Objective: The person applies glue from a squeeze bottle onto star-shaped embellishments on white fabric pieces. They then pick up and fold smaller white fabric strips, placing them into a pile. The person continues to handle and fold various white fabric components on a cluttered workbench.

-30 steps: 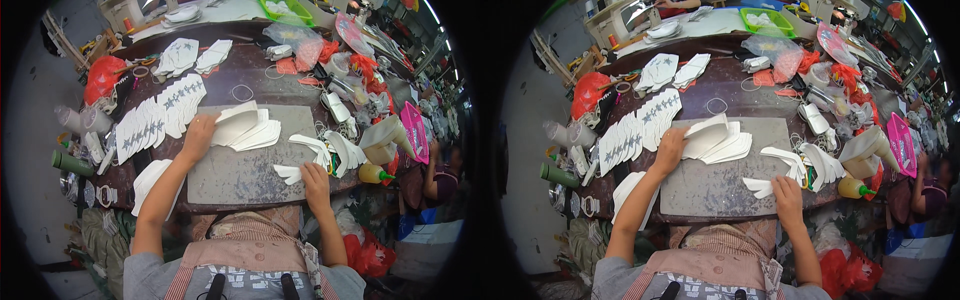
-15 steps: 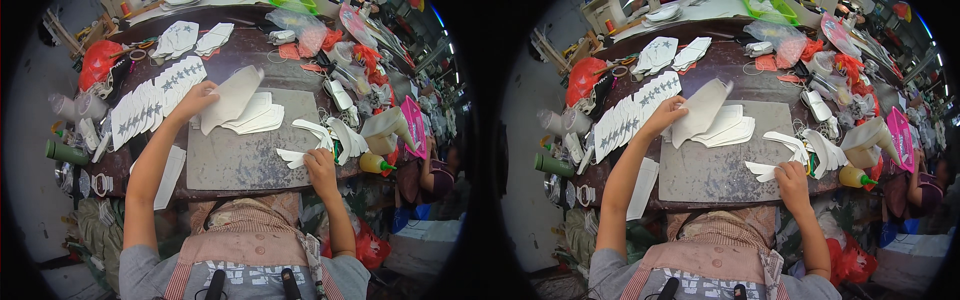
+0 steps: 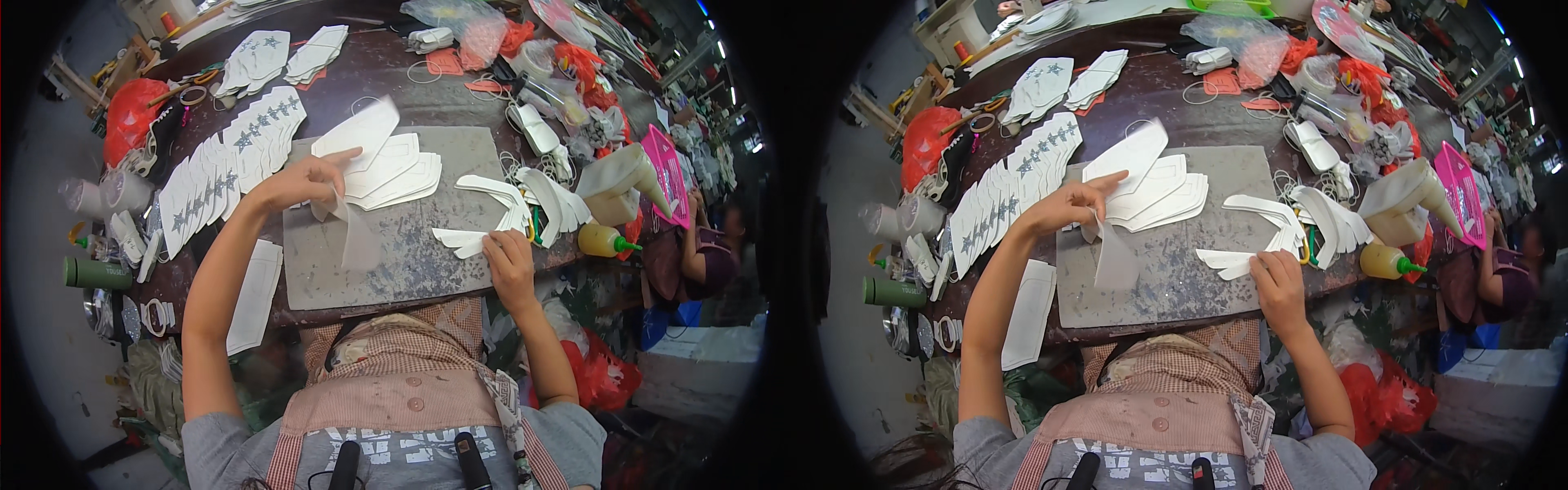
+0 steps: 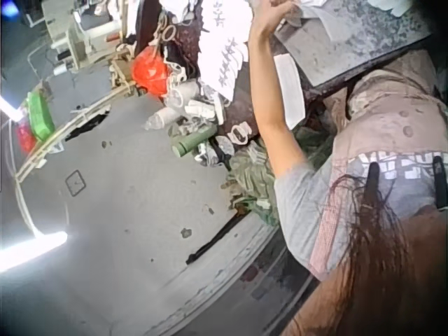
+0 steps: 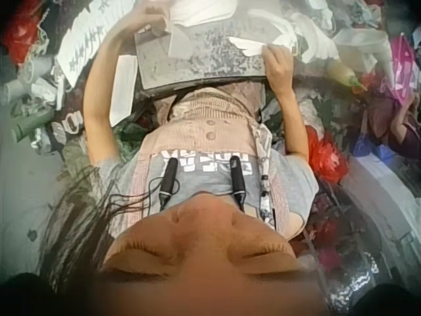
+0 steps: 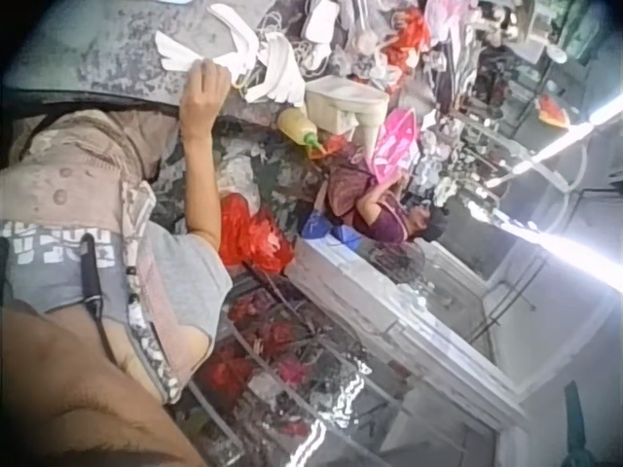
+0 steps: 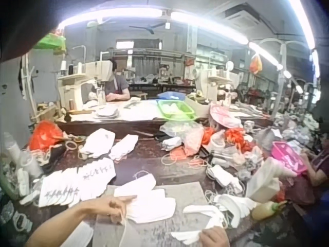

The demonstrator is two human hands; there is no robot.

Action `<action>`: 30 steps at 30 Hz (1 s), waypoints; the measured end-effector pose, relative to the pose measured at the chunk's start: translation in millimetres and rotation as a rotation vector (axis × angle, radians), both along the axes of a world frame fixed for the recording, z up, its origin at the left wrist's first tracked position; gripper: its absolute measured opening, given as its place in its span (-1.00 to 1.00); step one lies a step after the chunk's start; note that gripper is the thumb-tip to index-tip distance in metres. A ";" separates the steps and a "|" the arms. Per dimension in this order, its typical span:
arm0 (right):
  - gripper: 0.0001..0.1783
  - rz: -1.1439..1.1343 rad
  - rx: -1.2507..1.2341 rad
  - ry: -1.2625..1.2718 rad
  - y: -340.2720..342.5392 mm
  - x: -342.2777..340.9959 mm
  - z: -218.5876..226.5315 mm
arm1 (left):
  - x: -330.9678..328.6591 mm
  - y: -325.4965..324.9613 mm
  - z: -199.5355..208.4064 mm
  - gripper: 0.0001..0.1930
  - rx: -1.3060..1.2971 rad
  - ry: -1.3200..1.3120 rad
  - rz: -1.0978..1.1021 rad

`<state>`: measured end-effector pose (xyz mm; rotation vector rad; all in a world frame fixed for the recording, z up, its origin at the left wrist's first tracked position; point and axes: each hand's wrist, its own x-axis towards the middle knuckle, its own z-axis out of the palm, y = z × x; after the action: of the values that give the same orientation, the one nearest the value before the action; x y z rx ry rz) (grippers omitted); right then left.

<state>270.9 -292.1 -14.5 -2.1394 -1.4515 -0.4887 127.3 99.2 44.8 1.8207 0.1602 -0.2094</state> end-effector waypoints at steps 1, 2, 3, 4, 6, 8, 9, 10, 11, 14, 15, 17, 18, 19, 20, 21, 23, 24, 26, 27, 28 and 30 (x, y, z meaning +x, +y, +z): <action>-0.72 0.003 -0.004 0.003 -0.5 0.1 0.2 | -0.2 -2.2 0.9 -0.79 -0.041 -0.055 0.044; -0.71 0.019 -0.001 -0.017 -0.2 1.9 0.4 | -2.5 -2.8 4.3 -0.85 -0.077 -0.110 0.098; -0.69 0.036 0.003 -0.038 0.3 3.4 0.4 | -5.5 -1.5 6.3 -0.90 -0.113 -0.165 0.153; -0.68 0.055 0.006 -0.059 1.0 4.7 0.2 | -13.2 7.2 3.7 -0.90 -0.235 -0.163 0.264; -0.64 0.093 -0.025 -0.091 0.2 7.4 2.2 | -30.4 -7.1 40.7 -0.83 -0.283 -0.279 0.363; -0.60 0.139 -0.062 -0.106 -3.2 8.4 6.7 | -53.8 -19.8 72.2 -0.77 -0.139 -0.207 0.312; -0.58 0.171 -0.076 -0.099 -1.8 9.1 7.6 | -62.9 -30.6 80.3 -0.75 -0.111 -0.154 0.245; -0.56 0.205 -0.089 -0.092 -0.7 10.6 8.0 | -68.5 -42.6 74.2 -0.74 -0.046 -0.120 0.163; -0.56 0.189 -0.094 -0.070 -4.4 11.5 6.1 | -68.3 -54.7 64.5 -0.73 0.019 -0.090 0.063; -0.57 0.170 -0.083 0.005 2.2 10.2 1.8 | -82.4 -78.5 3.0 -0.69 0.511 -0.106 0.066; -0.58 0.149 -0.074 0.025 7.5 8.3 4.9 | -85.9 -83.2 -12.9 -0.67 0.660 -0.075 0.102; -0.61 0.139 -0.091 0.034 10.0 8.5 7.1 | -91.3 -96.2 -26.7 -0.64 0.807 -0.266 0.268; -0.63 0.156 -0.113 0.026 9.5 10.6 7.5 | -93.4 -103.3 -28.3 -0.61 0.883 -0.361 0.353; -0.65 0.173 -0.135 0.017 9.9 11.9 7.8 | -96.2 -112.1 -27.8 -0.60 0.892 -0.404 0.390; -0.65 0.162 -0.110 -0.008 7.6 11.3 7.0 | -96.8 -123.3 -27.2 -0.58 0.894 -0.455 0.420; -0.65 0.165 -0.087 -0.028 7.3 10.9 3.5 | -99.6 -134.7 -25.9 -0.56 0.899 -0.495 0.460; -0.66 0.179 -0.044 -0.071 8.2 8.8 1.5 | -109.5 -149.6 -22.1 -0.58 0.918 -0.525 0.480; -0.67 0.190 -0.025 -0.093 8.8 7.7 3.0 | -116.9 -154.5 -23.8 -0.58 0.931 -0.531 0.502; -0.71 0.228 -0.034 -0.122 4.5 9.4 2.4 | -133.3 -163.6 -32.2 -0.61 0.958 -0.517 0.578; -0.72 0.234 -0.075 -0.075 3.4 9.9 1.8 | -141.4 -165.7 -38.2 -0.61 0.948 -0.483 0.599; -0.73 0.239 -0.117 -0.030 2.9 10.0 4.5 | -148.7 -167.9 -43.9 -0.62 0.936 -0.450 0.619; -0.74 0.204 -0.146 0.116 2.2 11.8 19.7 | -165.1 -168.8 -57.8 -0.58 0.950 -0.408 0.593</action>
<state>282.8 -289.9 5.2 -2.0611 -1.6598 -0.1853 -37.8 -69.6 -13.0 2.5904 0.5669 0.7780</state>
